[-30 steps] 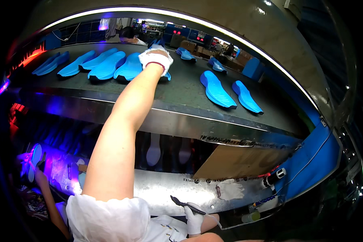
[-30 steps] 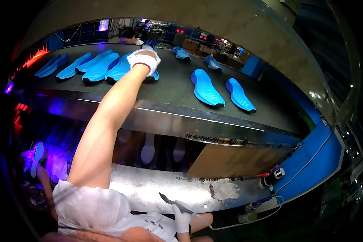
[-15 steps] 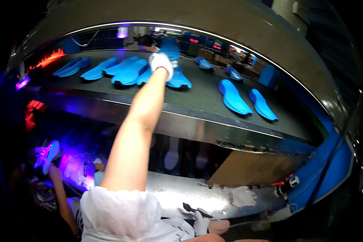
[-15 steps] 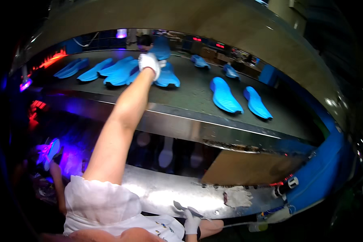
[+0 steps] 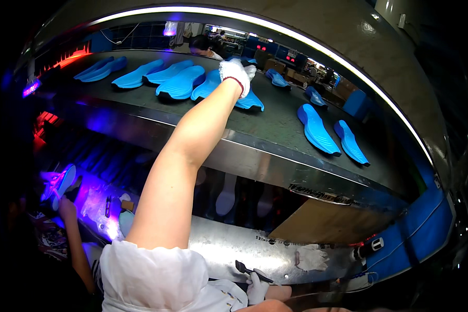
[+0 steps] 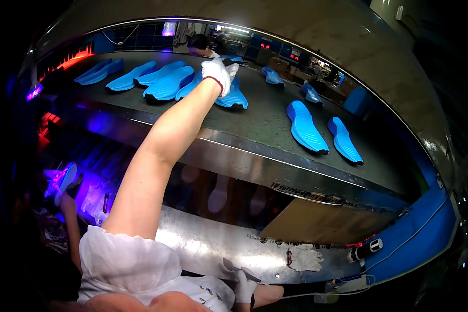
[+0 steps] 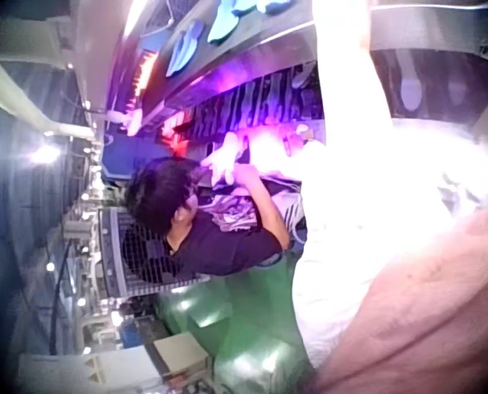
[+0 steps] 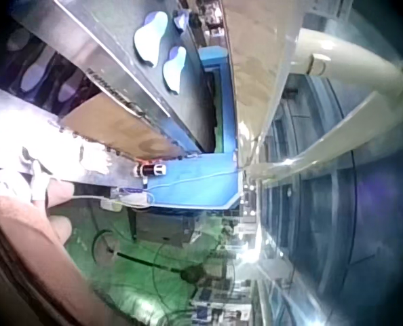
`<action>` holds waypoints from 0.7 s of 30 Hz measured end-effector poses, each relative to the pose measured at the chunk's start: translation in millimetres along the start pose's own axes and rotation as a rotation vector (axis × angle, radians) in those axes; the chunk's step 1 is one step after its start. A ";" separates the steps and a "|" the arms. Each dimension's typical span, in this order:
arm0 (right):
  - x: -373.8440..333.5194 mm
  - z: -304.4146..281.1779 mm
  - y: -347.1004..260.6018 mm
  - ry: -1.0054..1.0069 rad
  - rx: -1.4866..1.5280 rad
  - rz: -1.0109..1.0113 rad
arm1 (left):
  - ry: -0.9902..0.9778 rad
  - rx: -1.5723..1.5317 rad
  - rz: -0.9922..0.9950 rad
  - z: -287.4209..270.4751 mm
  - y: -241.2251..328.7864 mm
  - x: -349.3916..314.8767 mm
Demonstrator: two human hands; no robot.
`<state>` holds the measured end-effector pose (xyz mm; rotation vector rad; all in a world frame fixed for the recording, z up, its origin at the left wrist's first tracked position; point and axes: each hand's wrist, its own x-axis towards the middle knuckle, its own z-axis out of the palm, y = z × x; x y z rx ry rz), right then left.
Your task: The person wipes the surfaces of blue shoe soles with a small brush and puts them onto a conveyor belt.
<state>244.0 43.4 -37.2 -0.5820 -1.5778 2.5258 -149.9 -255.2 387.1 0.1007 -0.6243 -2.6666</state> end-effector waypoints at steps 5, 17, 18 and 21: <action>0.7 5.0 3.9 -0.072 -0.085 -0.064 | -0.002 0.317 -0.005 -7.6 7.0 17.3; -9.9 12.9 -4.7 -0.034 -0.006 0.018 | -0.008 0.411 -0.008 5.7 10.2 -24.5; -11.7 13.5 -5.4 -0.034 0.011 0.020 | 0.007 0.360 -0.047 10.3 10.5 -30.3; -14.4 12.5 -5.5 -0.041 0.048 0.008 | -0.184 0.417 -0.214 10.5 18.0 -53.7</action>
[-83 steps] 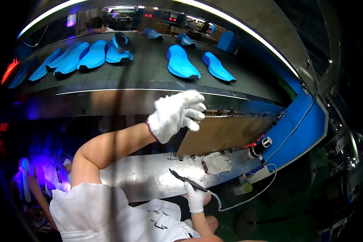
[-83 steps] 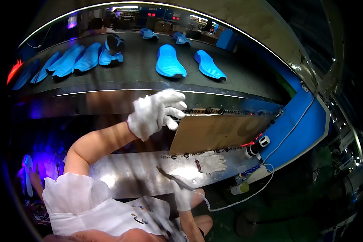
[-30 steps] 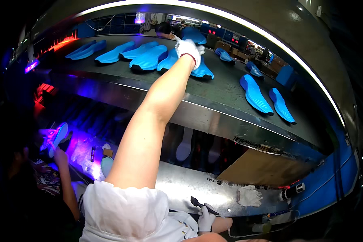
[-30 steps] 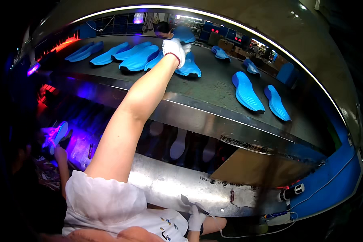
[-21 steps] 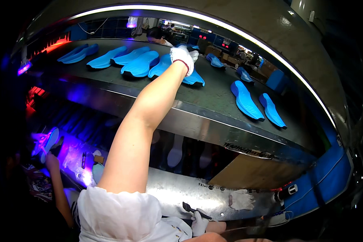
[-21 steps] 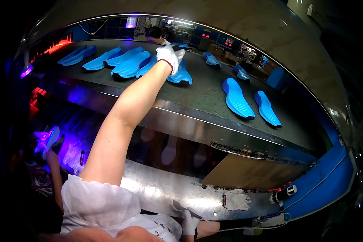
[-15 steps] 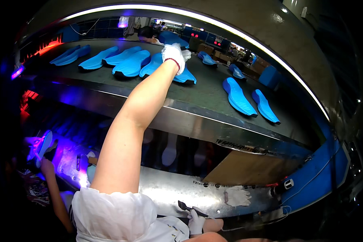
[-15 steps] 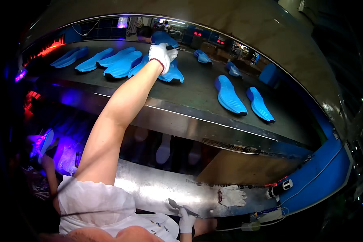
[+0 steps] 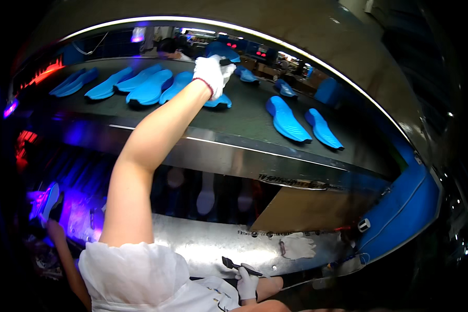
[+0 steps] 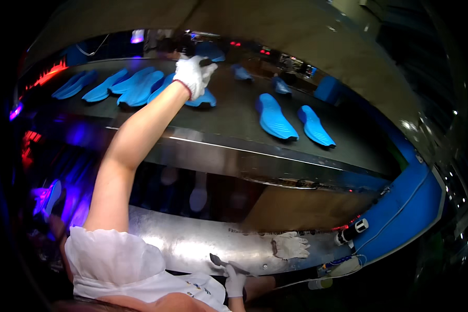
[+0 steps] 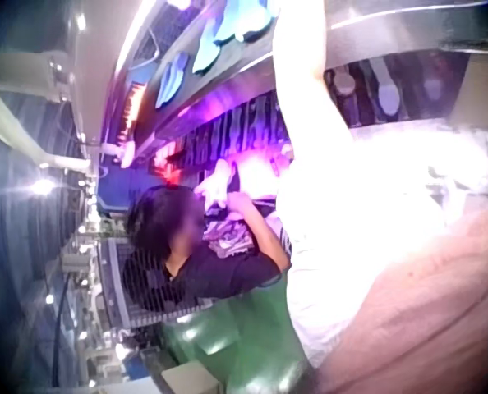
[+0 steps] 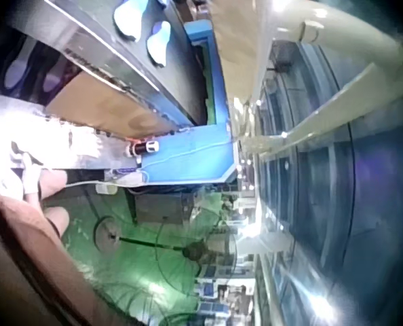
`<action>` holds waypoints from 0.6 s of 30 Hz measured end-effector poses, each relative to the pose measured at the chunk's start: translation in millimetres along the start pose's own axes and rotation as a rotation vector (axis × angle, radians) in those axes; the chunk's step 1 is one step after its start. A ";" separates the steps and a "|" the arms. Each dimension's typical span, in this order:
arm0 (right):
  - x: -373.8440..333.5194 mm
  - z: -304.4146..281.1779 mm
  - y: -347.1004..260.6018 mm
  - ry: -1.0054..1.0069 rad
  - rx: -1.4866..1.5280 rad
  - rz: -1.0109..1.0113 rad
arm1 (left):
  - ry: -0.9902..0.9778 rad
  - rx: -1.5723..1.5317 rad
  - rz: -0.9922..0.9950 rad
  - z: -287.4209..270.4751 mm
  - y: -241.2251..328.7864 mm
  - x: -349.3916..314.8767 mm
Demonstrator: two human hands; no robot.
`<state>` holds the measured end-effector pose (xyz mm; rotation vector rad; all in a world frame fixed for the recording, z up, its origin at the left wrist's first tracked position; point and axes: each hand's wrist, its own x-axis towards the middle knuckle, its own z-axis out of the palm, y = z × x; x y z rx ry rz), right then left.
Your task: The person wipes the surfaces of blue shoe soles with a small brush and puts them onto a conveyor belt.
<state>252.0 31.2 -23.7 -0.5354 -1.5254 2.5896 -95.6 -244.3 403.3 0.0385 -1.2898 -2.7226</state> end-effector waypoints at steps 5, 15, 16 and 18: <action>-12.4 -11.8 -21.6 0.110 -0.151 -0.076 | -0.286 0.106 -0.292 19.5 -14.8 -112.8; -55.1 -33.0 -114.9 0.421 0.039 -0.520 | -0.427 0.292 -0.523 -60.9 -171.5 -307.3; -57.1 -40.5 -117.7 0.422 0.048 -0.574 | -0.440 0.228 -0.600 -75.6 -204.9 -314.6; -59.8 -38.2 -123.8 0.456 0.010 -0.573 | -0.385 0.332 -0.713 -97.5 -240.9 -324.5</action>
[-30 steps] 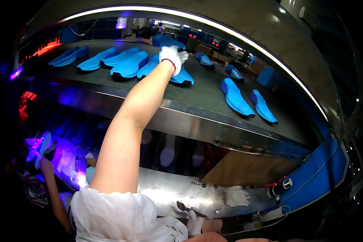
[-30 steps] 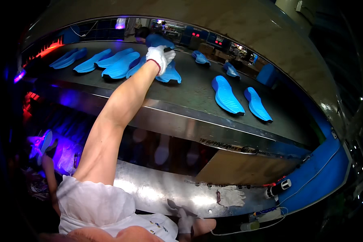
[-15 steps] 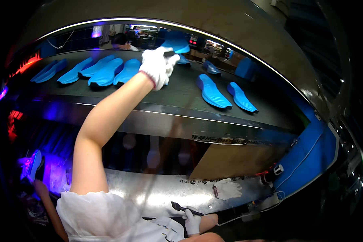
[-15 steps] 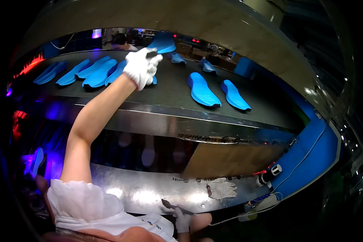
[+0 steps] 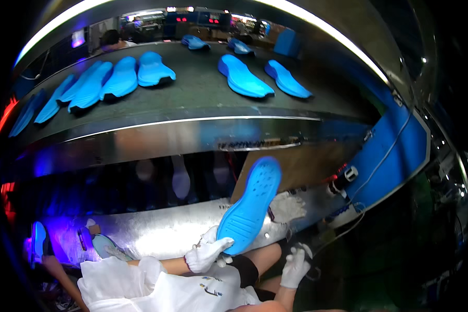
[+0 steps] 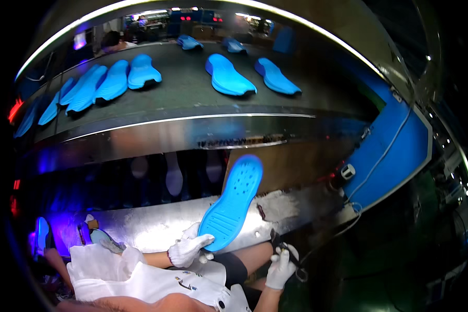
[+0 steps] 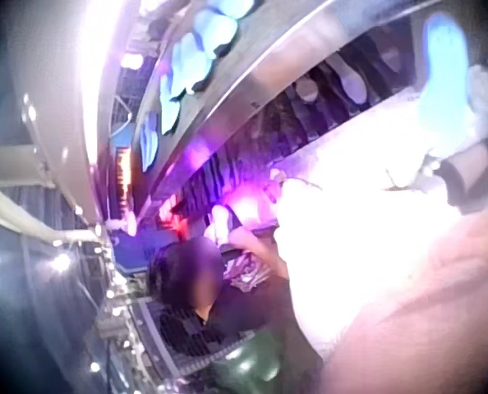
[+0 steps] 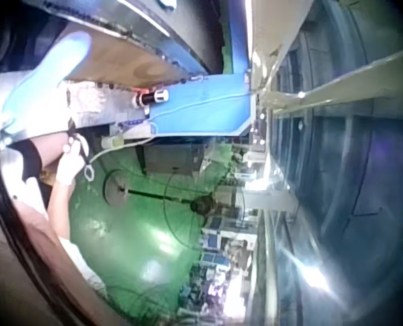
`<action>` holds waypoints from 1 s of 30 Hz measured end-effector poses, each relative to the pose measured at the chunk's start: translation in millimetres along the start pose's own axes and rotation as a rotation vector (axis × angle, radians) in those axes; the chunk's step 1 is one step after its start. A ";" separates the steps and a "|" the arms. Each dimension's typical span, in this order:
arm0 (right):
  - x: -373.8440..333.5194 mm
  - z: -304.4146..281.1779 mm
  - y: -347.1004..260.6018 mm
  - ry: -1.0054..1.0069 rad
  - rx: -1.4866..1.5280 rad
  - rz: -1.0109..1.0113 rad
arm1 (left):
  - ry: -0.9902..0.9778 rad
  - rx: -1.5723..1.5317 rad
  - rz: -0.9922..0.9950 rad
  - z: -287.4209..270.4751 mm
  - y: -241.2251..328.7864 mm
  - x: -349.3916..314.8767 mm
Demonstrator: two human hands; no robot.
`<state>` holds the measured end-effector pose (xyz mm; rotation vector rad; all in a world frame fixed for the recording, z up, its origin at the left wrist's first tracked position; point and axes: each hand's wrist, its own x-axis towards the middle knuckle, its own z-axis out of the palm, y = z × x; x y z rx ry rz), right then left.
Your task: The person wipes the surfaces of blue shoe soles with a small brush and puts them onto a conveyor belt.
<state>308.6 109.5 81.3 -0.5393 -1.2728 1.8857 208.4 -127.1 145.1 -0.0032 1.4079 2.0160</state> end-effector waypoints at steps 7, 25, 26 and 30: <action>-8.1 28.3 -7.1 0.028 -0.011 0.097 | -0.212 -0.027 -0.294 -61.2 -79.6 23.8; 2.5 6.9 96.3 -0.101 0.165 0.240 | -0.207 0.516 0.154 -17.5 -92.2 81.2; 1.7 3.1 100.7 -0.095 0.131 0.280 | -0.214 0.527 0.150 -12.7 -82.2 79.6; -1.6 23.1 79.3 -0.182 0.285 0.225 | -0.177 -0.248 -0.276 -34.4 -105.5 99.0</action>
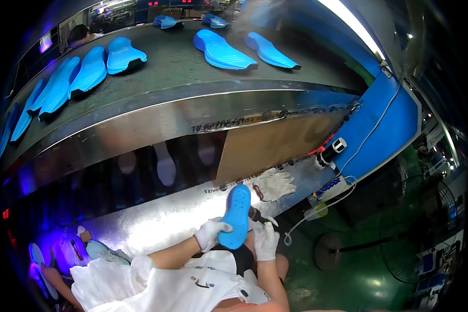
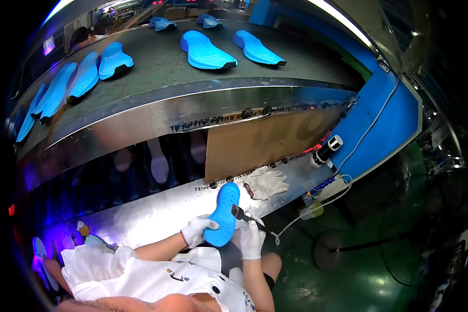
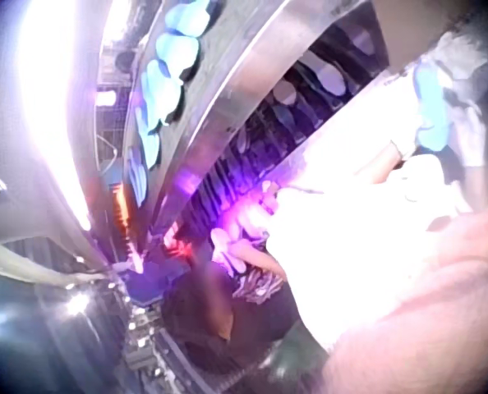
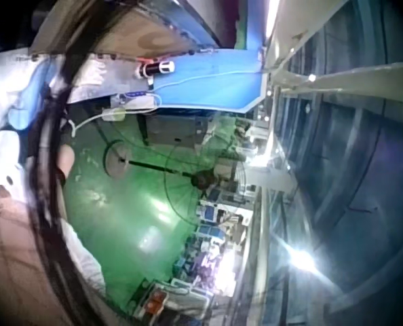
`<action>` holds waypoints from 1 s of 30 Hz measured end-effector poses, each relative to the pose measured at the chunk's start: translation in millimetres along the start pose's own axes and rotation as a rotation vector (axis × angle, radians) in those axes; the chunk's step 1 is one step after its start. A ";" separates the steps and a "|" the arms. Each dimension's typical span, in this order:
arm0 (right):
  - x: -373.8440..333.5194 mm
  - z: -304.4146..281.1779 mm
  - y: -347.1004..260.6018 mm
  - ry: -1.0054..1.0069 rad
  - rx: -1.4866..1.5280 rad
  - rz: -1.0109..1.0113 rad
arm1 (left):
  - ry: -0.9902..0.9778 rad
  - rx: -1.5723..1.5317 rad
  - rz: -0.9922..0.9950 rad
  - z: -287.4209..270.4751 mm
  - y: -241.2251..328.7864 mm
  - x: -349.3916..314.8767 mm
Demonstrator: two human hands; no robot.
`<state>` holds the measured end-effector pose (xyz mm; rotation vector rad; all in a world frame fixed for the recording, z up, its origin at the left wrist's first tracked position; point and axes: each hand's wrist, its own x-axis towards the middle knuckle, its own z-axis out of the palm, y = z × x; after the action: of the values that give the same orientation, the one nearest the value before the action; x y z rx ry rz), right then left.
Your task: The person wipes the surfaces of blue shoe soles with a small brush and puts them onto a conveyor belt.
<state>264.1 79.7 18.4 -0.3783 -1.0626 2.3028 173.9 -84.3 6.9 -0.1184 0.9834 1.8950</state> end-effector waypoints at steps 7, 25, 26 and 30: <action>-9.9 9.4 -21.4 0.063 -0.205 -0.054 | -0.771 -0.539 -0.331 -37.2 7.2 21.7; -53.5 136.2 -115.2 -0.384 -1.446 -0.797 | -0.549 -0.643 0.207 87.6 37.9 -60.5; -64.5 136.7 -123.6 -0.430 -1.447 -0.677 | -0.587 -0.569 0.220 88.0 37.7 -63.7; -42.4 139.1 -110.1 -0.305 -1.383 -0.983 | -0.654 -0.686 0.133 72.8 27.0 -66.2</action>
<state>274.1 27.7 193.0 0.0559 -2.2128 0.5375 210.7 -87.8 102.0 0.1665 -0.1132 2.1124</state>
